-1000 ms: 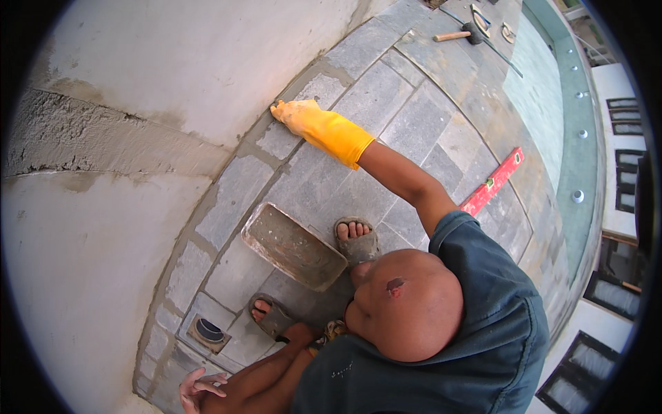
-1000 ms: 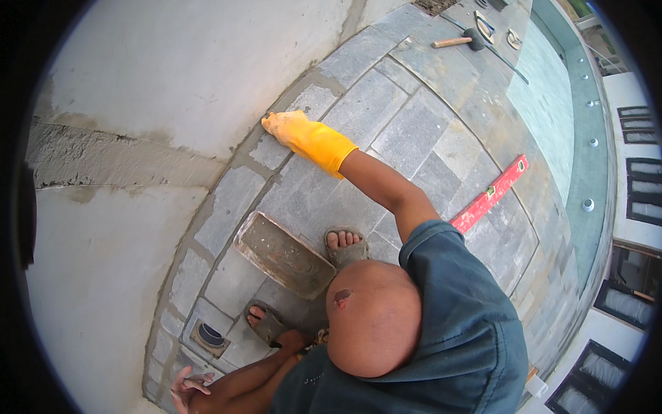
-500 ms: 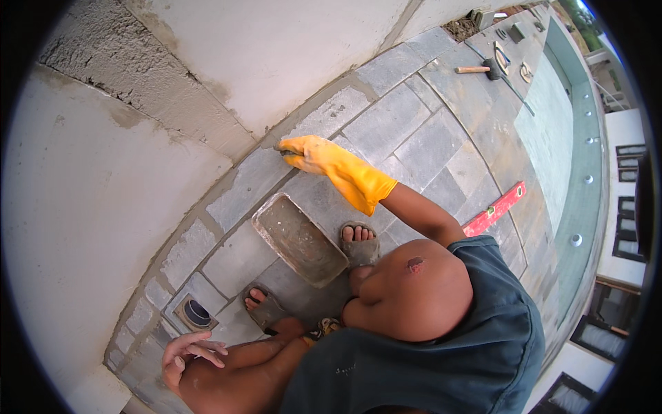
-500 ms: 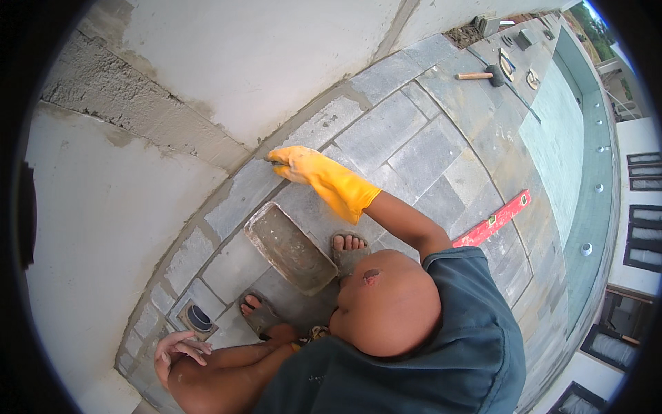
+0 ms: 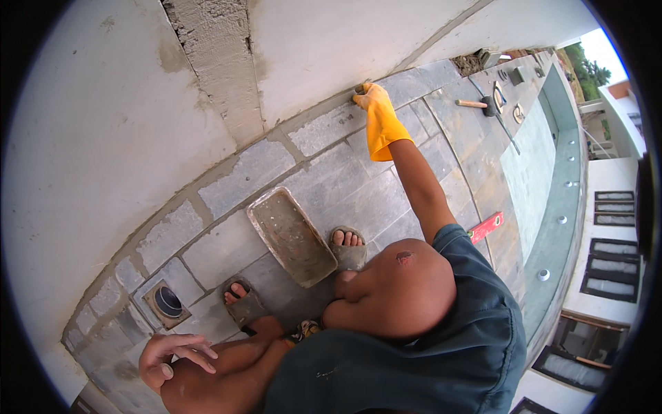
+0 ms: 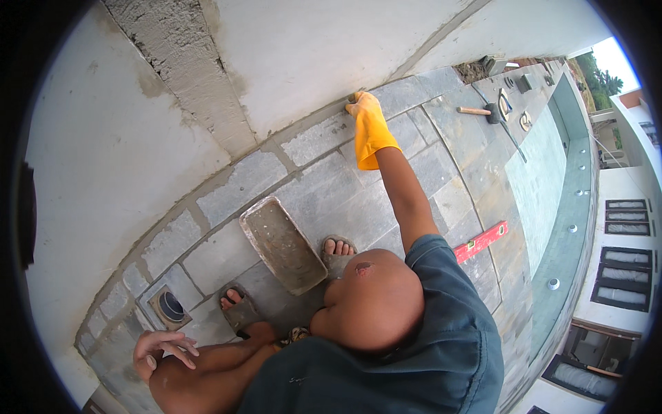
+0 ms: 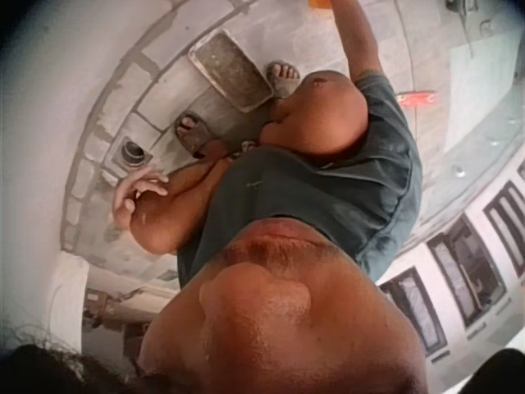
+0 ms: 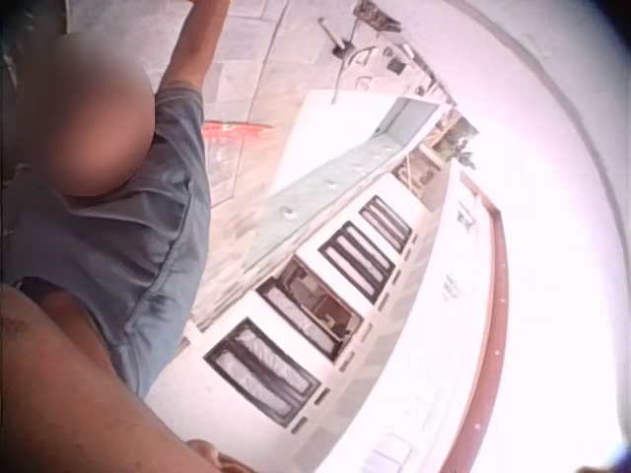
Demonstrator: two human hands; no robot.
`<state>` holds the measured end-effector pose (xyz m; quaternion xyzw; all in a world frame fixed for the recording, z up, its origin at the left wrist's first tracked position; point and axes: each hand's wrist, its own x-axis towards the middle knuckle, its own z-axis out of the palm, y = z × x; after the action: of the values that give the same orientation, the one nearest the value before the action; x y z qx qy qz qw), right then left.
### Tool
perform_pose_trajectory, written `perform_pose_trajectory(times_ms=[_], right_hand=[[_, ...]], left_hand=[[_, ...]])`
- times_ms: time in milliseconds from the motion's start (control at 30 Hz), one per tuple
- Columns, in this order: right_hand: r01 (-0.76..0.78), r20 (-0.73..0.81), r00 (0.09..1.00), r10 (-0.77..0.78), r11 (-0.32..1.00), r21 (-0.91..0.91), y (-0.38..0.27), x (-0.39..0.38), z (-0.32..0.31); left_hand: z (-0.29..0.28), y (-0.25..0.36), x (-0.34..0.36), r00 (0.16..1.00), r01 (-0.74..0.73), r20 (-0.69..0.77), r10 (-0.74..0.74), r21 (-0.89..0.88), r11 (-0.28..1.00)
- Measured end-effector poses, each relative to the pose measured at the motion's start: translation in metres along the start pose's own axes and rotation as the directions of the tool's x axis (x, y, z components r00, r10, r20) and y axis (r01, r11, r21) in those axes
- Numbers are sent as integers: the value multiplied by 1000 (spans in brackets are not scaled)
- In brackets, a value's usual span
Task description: The person applies grout to the joints between floor tiles using a small rectangular container and a gloved hand. They repeatedly scoop grout from the container and press it into the gaps, smoothing the surface along the tile lines.
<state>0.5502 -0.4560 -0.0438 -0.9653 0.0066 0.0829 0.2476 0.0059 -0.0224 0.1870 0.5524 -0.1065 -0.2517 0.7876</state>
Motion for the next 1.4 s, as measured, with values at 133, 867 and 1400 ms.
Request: perform_pose_trajectory(times_ms=[133,867,1400], right_hand=[[-159,140,980,141,979,128,-6,14,4],[-170,226,964,144,980,100,-21,37,0],[-170,416,909,27,936,309,-72,-30,34]], left_hand=[[-1,-19,-29,995,-64,-70,65,9,998],[-48,-33,-23,994,42,106,-24,-180,983],[-49,-26,-2,983,-26,180,44,-101,995]])
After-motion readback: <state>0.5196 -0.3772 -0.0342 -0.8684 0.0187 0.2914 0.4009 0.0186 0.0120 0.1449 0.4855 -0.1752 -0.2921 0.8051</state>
